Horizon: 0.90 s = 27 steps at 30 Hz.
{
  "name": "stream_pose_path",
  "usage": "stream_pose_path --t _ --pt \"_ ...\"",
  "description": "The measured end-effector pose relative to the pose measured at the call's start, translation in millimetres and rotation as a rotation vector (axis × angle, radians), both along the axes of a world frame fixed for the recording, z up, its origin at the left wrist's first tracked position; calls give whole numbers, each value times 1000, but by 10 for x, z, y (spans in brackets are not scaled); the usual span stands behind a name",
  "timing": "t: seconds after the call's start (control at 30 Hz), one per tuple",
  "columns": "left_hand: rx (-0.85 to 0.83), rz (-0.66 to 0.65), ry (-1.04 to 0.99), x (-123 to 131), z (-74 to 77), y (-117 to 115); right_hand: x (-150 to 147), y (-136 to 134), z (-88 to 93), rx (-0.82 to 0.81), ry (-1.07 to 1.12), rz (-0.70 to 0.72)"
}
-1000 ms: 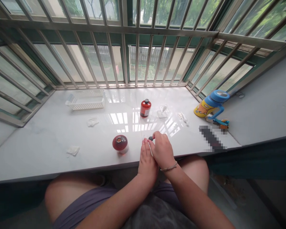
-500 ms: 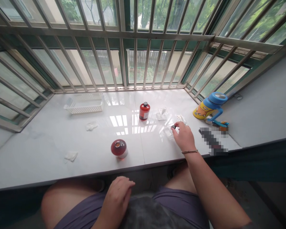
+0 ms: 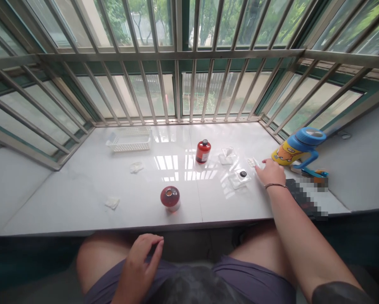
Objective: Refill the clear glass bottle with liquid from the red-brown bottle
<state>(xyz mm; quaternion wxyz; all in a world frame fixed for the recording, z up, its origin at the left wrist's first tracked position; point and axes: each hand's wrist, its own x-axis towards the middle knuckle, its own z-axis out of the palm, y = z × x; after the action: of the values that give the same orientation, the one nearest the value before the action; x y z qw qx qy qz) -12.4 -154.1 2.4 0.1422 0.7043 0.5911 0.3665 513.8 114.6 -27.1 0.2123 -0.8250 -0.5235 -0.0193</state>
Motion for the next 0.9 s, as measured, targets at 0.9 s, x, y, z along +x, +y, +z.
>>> stream_pose_path --t 0.9 --pt "-250 -82 -319 778 153 1117 -2046 -1601 1020 229 905 751"
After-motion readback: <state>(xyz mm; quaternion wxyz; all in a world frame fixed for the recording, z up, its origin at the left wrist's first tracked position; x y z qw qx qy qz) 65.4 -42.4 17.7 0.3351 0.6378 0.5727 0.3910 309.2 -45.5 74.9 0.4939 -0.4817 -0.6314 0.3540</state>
